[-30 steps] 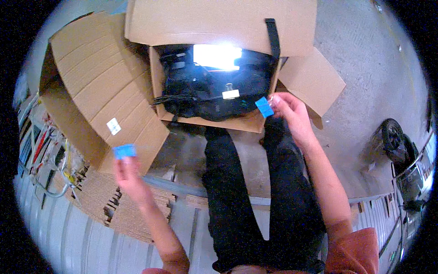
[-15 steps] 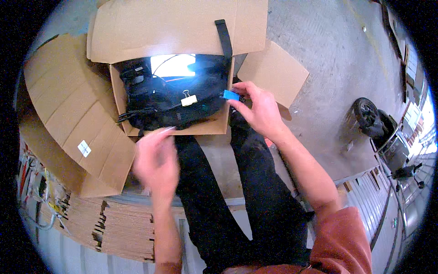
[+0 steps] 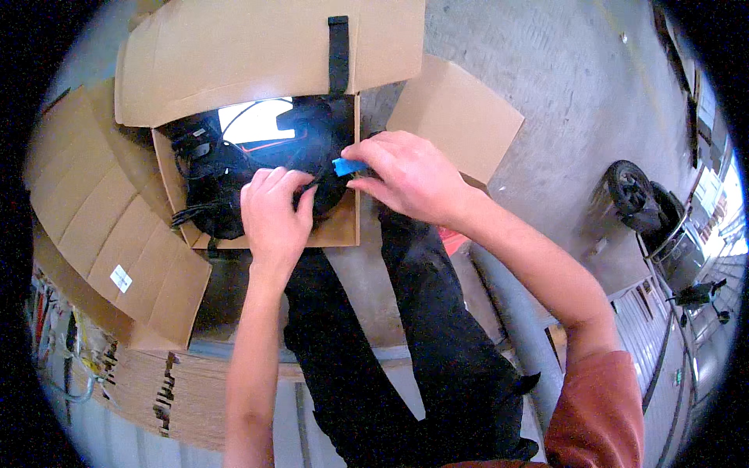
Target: The person removes a mesh headgear and a black electronic module from cardboard boxes, attaches a binder clip to the headgear, and places the items back into a box.
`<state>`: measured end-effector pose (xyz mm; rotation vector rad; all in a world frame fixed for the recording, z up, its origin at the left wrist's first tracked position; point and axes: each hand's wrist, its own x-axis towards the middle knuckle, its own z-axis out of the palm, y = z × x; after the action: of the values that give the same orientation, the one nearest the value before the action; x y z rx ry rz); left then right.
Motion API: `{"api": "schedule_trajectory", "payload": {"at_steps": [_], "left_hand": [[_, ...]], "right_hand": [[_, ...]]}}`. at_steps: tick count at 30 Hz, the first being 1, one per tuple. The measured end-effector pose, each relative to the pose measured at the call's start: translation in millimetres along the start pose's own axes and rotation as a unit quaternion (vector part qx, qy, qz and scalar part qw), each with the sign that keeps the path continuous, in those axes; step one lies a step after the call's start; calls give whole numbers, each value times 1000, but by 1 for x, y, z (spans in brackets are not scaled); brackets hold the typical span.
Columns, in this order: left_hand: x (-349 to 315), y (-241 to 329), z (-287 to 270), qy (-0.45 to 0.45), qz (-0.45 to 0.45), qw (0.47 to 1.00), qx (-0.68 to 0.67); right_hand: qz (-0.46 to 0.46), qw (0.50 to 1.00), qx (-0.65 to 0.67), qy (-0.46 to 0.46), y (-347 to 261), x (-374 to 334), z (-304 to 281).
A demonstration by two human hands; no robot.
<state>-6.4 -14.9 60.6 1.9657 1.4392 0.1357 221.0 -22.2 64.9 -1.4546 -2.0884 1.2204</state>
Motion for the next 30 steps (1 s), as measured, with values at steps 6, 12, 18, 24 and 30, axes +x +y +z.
{"api": "schedule_trajectory", "payload": {"at_steps": [6, 12, 18, 24, 30], "left_hand": [[-12, 5, -37, -65, -57, 996, -33], [-18, -4, -45, -62, 4, 998, -30], [-22, -7, -46, -50, 29, 997, -48], [-31, -11, -50, -68, 7, 997, -43], [-26, -3, -32, -60, -1, 998, 28]], "right_hand": [[-132, 991, 8, -7, -11, 9, -3], [-202, 976, 20, -76, -21, 34, -4], [-246, 958, -12, -148, -17, 55, -7], [-113, 933, 2, -341, -26, 78, -15], [-142, 966, -38, -211, 2, 56, 4]]}}
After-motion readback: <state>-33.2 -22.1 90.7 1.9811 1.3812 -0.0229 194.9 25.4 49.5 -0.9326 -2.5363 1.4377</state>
